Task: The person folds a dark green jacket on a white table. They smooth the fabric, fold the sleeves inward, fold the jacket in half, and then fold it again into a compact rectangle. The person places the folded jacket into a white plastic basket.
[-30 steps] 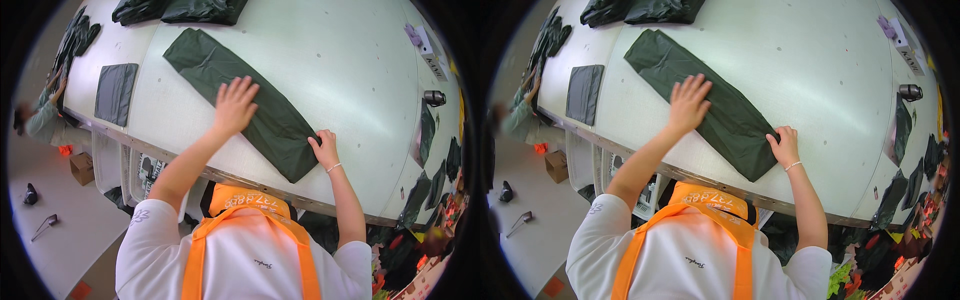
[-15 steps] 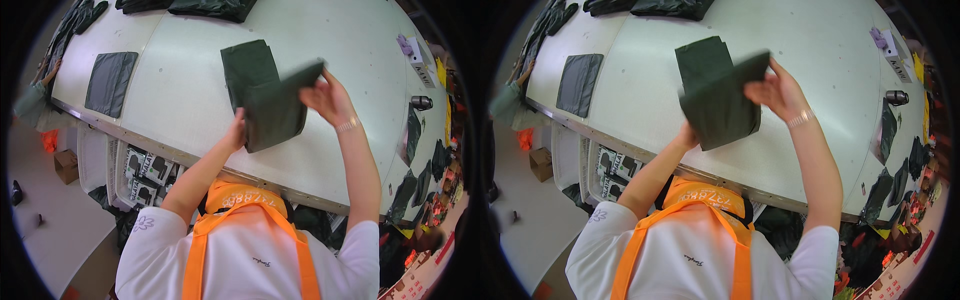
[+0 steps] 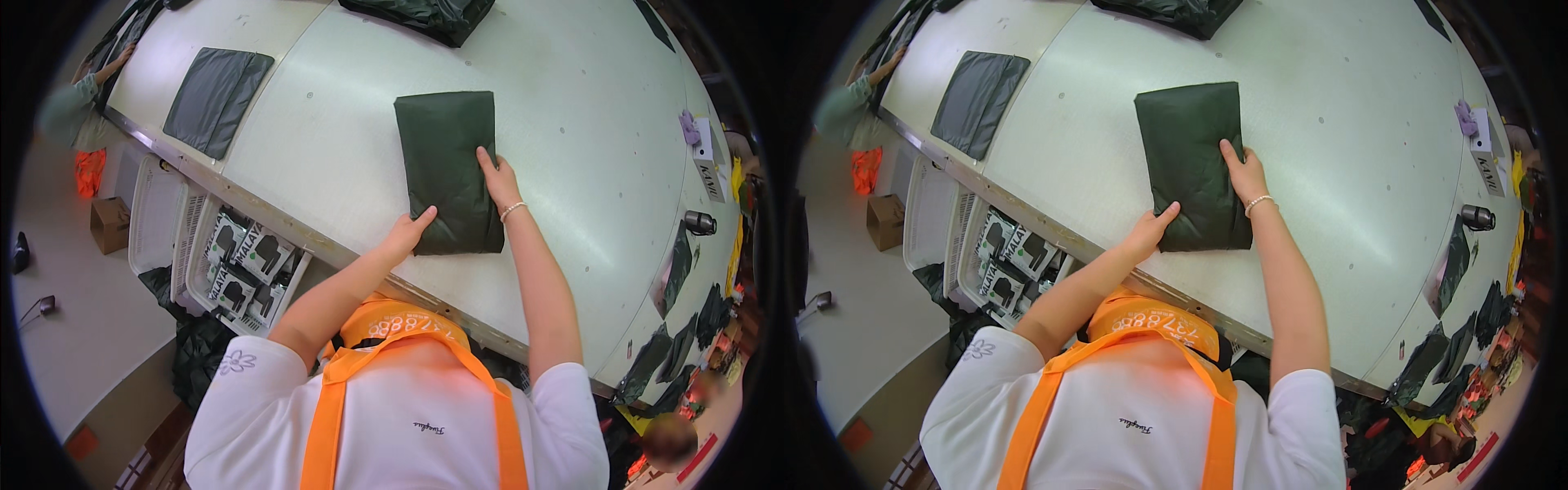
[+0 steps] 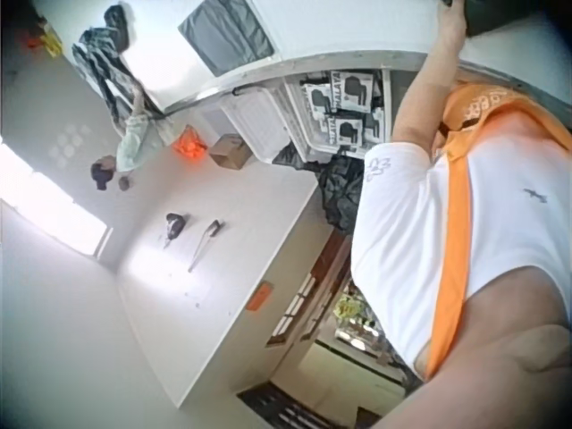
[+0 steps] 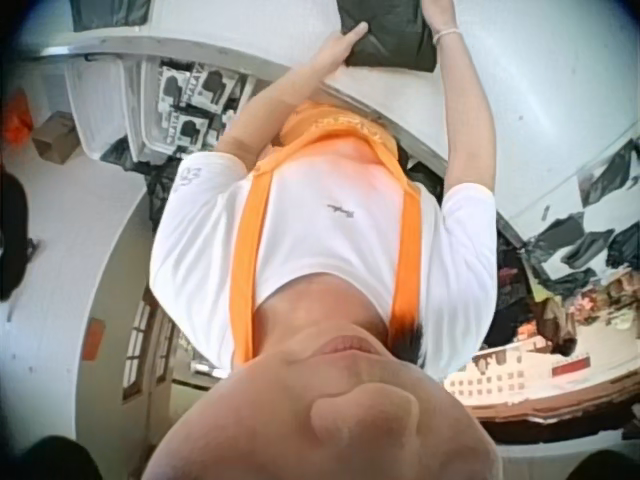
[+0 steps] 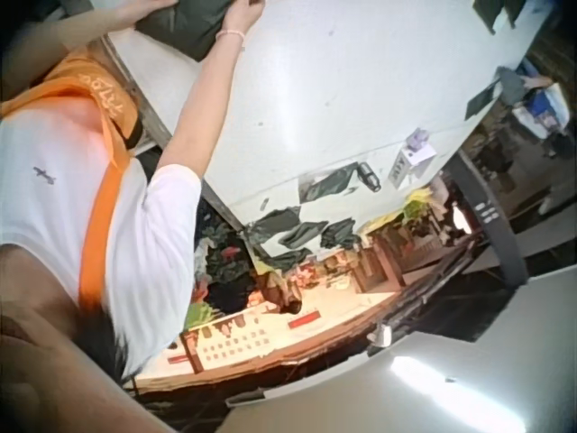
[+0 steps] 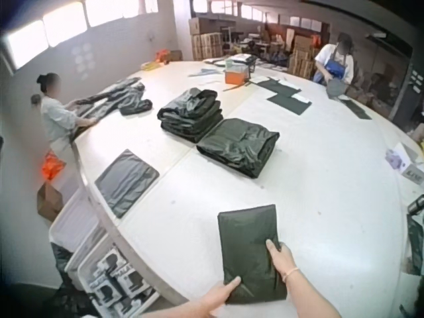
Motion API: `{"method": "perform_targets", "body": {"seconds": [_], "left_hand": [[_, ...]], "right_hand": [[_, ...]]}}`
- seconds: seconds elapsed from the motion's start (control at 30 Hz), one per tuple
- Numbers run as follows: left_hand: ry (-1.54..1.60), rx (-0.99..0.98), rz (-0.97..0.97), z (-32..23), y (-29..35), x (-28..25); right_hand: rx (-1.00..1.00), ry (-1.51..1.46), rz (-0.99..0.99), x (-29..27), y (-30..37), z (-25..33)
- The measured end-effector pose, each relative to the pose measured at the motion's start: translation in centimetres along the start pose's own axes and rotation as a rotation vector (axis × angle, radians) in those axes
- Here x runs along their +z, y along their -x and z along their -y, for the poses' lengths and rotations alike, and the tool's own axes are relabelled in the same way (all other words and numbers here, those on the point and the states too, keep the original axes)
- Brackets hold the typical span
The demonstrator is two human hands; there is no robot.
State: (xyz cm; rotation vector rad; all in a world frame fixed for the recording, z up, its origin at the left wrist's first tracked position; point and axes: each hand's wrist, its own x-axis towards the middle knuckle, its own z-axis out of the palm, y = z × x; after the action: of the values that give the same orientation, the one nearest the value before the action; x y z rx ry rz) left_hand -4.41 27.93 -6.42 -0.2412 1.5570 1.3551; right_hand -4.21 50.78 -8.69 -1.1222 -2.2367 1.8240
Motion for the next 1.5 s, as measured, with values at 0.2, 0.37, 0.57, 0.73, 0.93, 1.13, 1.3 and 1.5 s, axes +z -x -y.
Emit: {"method": "perform_targets", "body": {"seconds": [0.2, 0.37, 0.57, 0.73, 0.93, 1.13, 1.3, 1.5], "left_hand": [[-0.384, 0.546, -0.324, -3.1, -2.7, -3.9], [0.207, 0.226, 0.107, -9.7, -6.0, -1.5], [0.12, 0.402, 0.006, -6.1, -9.4, 1.0], [-0.424, 0.722, -0.297, -12.4, -7.5, -1.6], [-1.222, 1.21, -0.64, -27.1, -16.2, -3.2], [-1.719, 0.955, -0.446, -34.9, -23.7, -4.4], [-1.592, 1.122, -0.321, -30.8, -25.0, -5.2], [-1.527, 1.225, 0.028, -19.0, -14.4, -5.2]], "right_hand": [[0.122, -0.105, 0.063, -2.1, 3.0, -2.4], [0.114, -0.167, 0.165, -2.5, 3.5, 0.0], [0.225, -0.077, 0.014, -3.0, 0.3, 0.9], [0.171, -0.048, -0.008, -6.9, 1.7, -0.6], [0.134, 0.196, -0.132, -8.4, 2.1, -3.1], [0.197, 0.153, -0.192, -7.6, 3.3, -2.0], [0.283, -0.031, -0.225, -9.1, 2.2, -3.3], [0.434, -0.384, -0.198, -12.2, 3.0, -6.7]]}}
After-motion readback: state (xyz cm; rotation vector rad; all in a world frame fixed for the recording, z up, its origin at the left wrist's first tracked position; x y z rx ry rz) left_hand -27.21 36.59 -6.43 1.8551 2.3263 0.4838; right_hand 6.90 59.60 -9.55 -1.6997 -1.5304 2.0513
